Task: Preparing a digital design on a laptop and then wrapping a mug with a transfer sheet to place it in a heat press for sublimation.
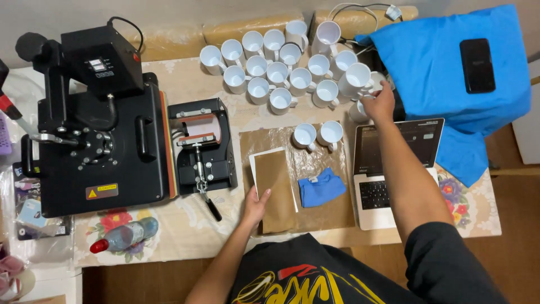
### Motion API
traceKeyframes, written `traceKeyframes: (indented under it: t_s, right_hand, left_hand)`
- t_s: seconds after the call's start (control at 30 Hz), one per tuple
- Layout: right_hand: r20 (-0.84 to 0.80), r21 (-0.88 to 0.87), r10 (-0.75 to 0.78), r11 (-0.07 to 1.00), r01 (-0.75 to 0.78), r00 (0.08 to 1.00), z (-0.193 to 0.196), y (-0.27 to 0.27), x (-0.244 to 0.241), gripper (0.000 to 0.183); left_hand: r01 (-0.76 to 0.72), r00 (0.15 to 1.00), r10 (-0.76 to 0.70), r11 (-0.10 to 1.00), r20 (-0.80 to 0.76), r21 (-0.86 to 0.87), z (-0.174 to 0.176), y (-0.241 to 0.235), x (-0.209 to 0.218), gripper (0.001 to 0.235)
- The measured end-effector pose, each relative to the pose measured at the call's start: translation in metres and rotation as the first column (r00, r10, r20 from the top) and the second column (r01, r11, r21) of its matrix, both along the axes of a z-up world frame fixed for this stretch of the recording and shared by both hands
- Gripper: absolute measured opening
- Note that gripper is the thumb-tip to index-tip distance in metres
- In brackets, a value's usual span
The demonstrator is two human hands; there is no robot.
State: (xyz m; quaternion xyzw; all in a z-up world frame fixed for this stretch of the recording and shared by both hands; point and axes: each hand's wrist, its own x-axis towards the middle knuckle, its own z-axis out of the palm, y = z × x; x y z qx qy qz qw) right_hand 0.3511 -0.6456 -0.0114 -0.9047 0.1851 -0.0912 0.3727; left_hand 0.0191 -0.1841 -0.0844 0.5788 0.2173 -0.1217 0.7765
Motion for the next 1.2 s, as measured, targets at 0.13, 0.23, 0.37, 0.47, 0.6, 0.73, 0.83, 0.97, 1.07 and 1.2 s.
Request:
traceKeyframes:
  t_s: [0.13, 0.23, 0.37, 0.47, 0.6, 0.73, 0.83, 0.97, 1.07, 1.2]
  right_hand:
    - [-0.139, -0.03, 0.065, 0.997, -0.069, 0.988, -0.011, -0.016, 0.038, 0.071]
    - [-0.088, -0.005, 0.16, 0.987, -0.161, 0.983, -0.015, -0.021, 0.049, 0.038]
    - [0.109, -0.144, 0.381, 0.92, -0.365, 0.918, 0.066, 0.025, 0.005, 0.029]
    - [0.147, -0.28, 0.519, 0.838, -0.468, 0.842, 0.139, 0.066, -0.056, 0.025]
    - [0.062, -0.092, 0.675, 0.737, -0.669, 0.735, 0.232, 0.153, -0.148, 0.022]
    - [-0.039, -0.079, 0.843, 0.533, -0.842, 0.537, 0.229, 0.204, -0.192, 0.027]
    - [-0.013, -0.202, 0.867, 0.486, -0.85, 0.499, 0.221, 0.234, -0.216, 0.033]
    - [-0.066, -0.104, 0.858, 0.502, -0.859, 0.509, 0.202, 0.25, -0.228, 0.04]
    - [-0.054, -0.028, 0.847, 0.528, -0.849, 0.529, 0.203, 0.26, -0.241, 0.04]
    - [-0.036, -0.023, 0.848, 0.528, -0.849, 0.528, 0.229, 0.271, -0.259, 0.039]
  left_hand:
    - [-0.048, 0.999, 0.048, 0.998, 0.0, 0.035, -0.008, -0.003, 0.005, 0.041]
    - [-0.069, 0.998, 0.067, 0.99, 0.02, 0.124, -0.005, -0.008, 0.011, 0.043]
    - [-0.044, 0.999, 0.038, 0.945, 0.026, 0.323, -0.049, 0.01, 0.005, 0.051]
    - [-0.009, 1.0, 0.01, 0.92, -0.001, 0.391, 0.046, 0.004, 0.024, 0.07]
    - [0.155, 0.985, -0.173, 0.835, -0.016, 0.528, 0.081, 0.024, 0.054, 0.057]
    - [0.325, 0.878, -0.462, 0.767, 0.126, 0.553, 0.119, 0.035, 0.074, 0.059]
    - [0.399, 0.766, -0.58, 0.767, 0.278, 0.502, 0.063, 0.061, 0.064, 0.066]
    - [0.373, 0.716, -0.591, 0.774, 0.371, 0.512, 0.059, 0.077, 0.062, 0.07]
    - [0.434, 0.66, -0.661, 0.724, 0.358, 0.536, 0.092, 0.091, 0.057, 0.061]
    - [0.397, 0.592, -0.731, 0.632, 0.341, 0.665, 0.117, 0.104, 0.052, 0.051]
